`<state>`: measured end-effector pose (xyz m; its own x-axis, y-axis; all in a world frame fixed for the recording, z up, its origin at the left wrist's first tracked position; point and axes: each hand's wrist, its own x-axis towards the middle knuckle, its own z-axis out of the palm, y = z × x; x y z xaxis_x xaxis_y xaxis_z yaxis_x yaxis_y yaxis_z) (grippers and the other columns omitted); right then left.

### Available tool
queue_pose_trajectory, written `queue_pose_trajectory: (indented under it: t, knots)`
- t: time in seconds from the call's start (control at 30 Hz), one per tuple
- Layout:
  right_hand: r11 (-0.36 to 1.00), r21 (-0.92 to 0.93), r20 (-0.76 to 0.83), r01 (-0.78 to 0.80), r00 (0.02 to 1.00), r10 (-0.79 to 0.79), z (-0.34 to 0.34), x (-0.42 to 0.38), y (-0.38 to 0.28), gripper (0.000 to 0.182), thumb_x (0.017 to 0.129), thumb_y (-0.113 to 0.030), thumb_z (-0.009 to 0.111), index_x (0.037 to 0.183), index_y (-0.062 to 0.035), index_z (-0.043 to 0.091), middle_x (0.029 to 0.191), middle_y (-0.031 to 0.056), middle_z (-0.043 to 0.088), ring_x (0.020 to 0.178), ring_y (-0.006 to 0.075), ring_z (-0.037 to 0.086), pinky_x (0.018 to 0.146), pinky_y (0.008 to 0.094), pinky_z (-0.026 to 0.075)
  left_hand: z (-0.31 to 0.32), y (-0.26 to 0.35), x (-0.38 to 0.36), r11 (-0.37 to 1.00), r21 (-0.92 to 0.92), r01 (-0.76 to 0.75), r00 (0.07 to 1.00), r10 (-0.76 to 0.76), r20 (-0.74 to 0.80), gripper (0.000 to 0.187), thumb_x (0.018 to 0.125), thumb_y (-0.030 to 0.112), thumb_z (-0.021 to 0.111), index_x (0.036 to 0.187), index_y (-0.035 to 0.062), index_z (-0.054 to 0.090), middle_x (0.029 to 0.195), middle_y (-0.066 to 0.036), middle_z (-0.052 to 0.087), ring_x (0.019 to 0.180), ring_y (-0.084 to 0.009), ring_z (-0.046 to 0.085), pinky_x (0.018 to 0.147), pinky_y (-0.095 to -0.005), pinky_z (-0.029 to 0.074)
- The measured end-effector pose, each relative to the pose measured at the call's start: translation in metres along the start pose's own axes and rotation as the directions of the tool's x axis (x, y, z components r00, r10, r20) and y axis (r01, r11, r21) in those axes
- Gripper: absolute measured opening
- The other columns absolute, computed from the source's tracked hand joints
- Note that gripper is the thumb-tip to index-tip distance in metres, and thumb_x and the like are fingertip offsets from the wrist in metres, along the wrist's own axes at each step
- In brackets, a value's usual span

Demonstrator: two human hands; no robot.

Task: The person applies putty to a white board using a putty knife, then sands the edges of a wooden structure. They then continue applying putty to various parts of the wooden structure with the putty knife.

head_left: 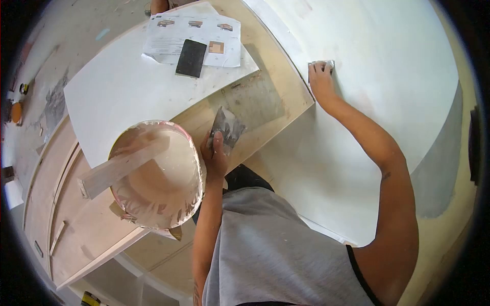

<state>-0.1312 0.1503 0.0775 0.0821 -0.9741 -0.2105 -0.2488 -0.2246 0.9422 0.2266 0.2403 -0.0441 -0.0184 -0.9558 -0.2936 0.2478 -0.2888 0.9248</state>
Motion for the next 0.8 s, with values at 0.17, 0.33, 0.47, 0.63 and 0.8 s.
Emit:
queue_pose_trajectory:
  t: [0.17, 0.33, 0.47, 0.63, 0.8]
  knots:
    - [0.860, 0.496, 0.401, -0.125, 0.911, -0.099, -0.033, -0.024, -0.002, 0.035, 0.086, -0.019, 0.058, 0.117, -0.0034, 0.065, 0.115, 0.0127, 0.056, 0.110, 0.0336, 0.052, 0.087, 0.0483, 0.041, -0.008, -0.008, 0.004, 0.974, 0.079, -0.212, 0.977, 0.211, 0.027, 0.033, 0.097, 0.026, 0.055, 0.111, -0.0034, 0.059, 0.107, -0.014, 0.065, 0.097, -0.0276, 0.062, 0.087, -0.0390, 0.048]
    - [0.356, 0.927, -0.200, 0.117, 0.958, 0.206, -0.139, -0.075, 0.037, 0.039, 0.084, -0.004, 0.057, 0.123, -0.0006, 0.057, 0.125, 0.0163, 0.054, 0.113, 0.0338, 0.054, 0.095, 0.0422, 0.044, 0.015, 0.021, 0.007, 0.445, -0.785, 0.431, 0.902, -0.241, 0.359, 0.034, 0.098, 0.031, 0.053, 0.119, 0.0046, 0.059, 0.111, -0.011, 0.065, 0.101, -0.0283, 0.065, 0.087, -0.0466, 0.054]
    - [-0.040, 0.777, -0.594, 0.628, 0.753, 0.282, -0.182, -0.110, 0.022, 0.036, 0.086, -0.003, 0.059, 0.122, -0.0058, 0.057, 0.128, 0.0150, 0.055, 0.120, 0.0345, 0.054, 0.103, 0.0460, 0.044, 0.040, 0.053, 0.006, 0.232, -0.689, 0.686, 0.723, -0.115, 0.681, 0.032, 0.097, 0.027, 0.056, 0.120, 0.0050, 0.057, 0.112, -0.006, 0.065, 0.097, -0.0203, 0.066, 0.084, -0.0368, 0.055]
    - [-0.039, 0.821, -0.522, 0.569, 0.777, 0.352, -0.124, -0.077, -0.043, 0.049, 0.081, -0.003, 0.067, 0.127, -0.0083, 0.054, 0.133, 0.0153, 0.050, 0.121, 0.0354, 0.051, 0.104, 0.0465, 0.041, 0.037, 0.069, 0.016, 0.545, -0.560, 0.624, 0.728, -0.144, 0.670, 0.042, 0.096, 0.038, 0.055, 0.120, 0.0033, 0.057, 0.103, -0.014, 0.067, 0.091, -0.0241, 0.067, 0.082, -0.0426, 0.057]
    - [0.493, 0.649, -0.623, 0.580, 0.776, -0.093, -0.086, 0.048, 0.024, 0.045, 0.084, -0.006, 0.054, 0.130, -0.0084, 0.052, 0.129, 0.0149, 0.053, 0.120, 0.0327, 0.050, 0.100, 0.0439, 0.042, 0.026, 0.097, 0.015, 0.747, -0.494, 0.445, 0.841, -0.159, 0.517, 0.039, 0.099, 0.030, 0.055, 0.120, -0.0020, 0.060, 0.103, -0.008, 0.067, 0.091, -0.0164, 0.064, 0.084, -0.0294, 0.049]
